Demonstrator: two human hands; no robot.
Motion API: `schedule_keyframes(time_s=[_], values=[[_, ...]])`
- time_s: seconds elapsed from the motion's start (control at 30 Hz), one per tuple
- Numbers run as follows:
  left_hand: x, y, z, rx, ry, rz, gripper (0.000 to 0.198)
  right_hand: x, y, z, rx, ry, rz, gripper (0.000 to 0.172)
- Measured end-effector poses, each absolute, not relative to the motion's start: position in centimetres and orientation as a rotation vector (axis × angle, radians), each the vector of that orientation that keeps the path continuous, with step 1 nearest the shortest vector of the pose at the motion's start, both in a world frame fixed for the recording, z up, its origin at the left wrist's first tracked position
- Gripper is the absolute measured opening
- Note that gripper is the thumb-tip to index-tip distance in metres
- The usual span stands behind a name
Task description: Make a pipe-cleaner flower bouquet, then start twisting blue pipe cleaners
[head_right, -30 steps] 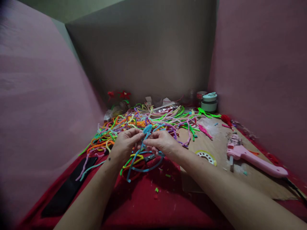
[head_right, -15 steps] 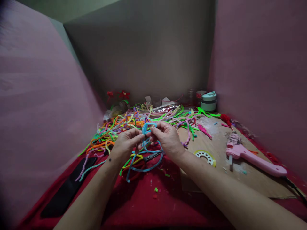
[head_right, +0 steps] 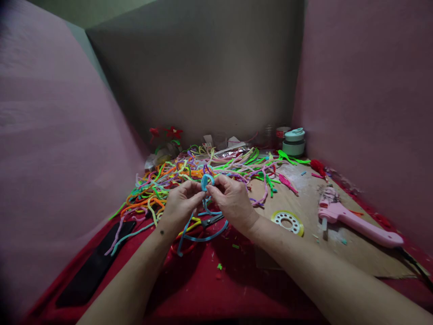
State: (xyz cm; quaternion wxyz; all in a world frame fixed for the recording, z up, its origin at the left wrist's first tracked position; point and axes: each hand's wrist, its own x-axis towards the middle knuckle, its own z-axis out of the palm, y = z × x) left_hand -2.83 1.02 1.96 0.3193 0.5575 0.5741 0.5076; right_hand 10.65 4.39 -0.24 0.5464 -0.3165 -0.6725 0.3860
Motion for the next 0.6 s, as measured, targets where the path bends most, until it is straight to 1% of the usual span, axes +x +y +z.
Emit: schedule_keyframes(time_s=[0.13,0.27,0.47,0.6], values=[[-2.6,1.0,1.7,1.483,1.477,1.395,0.008,10.6,4.3,-0.2,-0.758,-1.576,1.017,0.017],[-2.5,0.8,1.7,1.425,1.458,1.392,0.013,10.5,4.2,0.1,-0.759,-1.525,1.165,0.017],[-2.6,0.8,1.7,1.304,1.406,1.346,0.017,10.4,5.0,0.1,-0.727,-1.378,1.5,0.023],[-2.6,1.0,1.7,1.252,1.338,1.307,0.023,10.4,5.5,-0.5,-0.667,-1.291,1.644,0.025]])
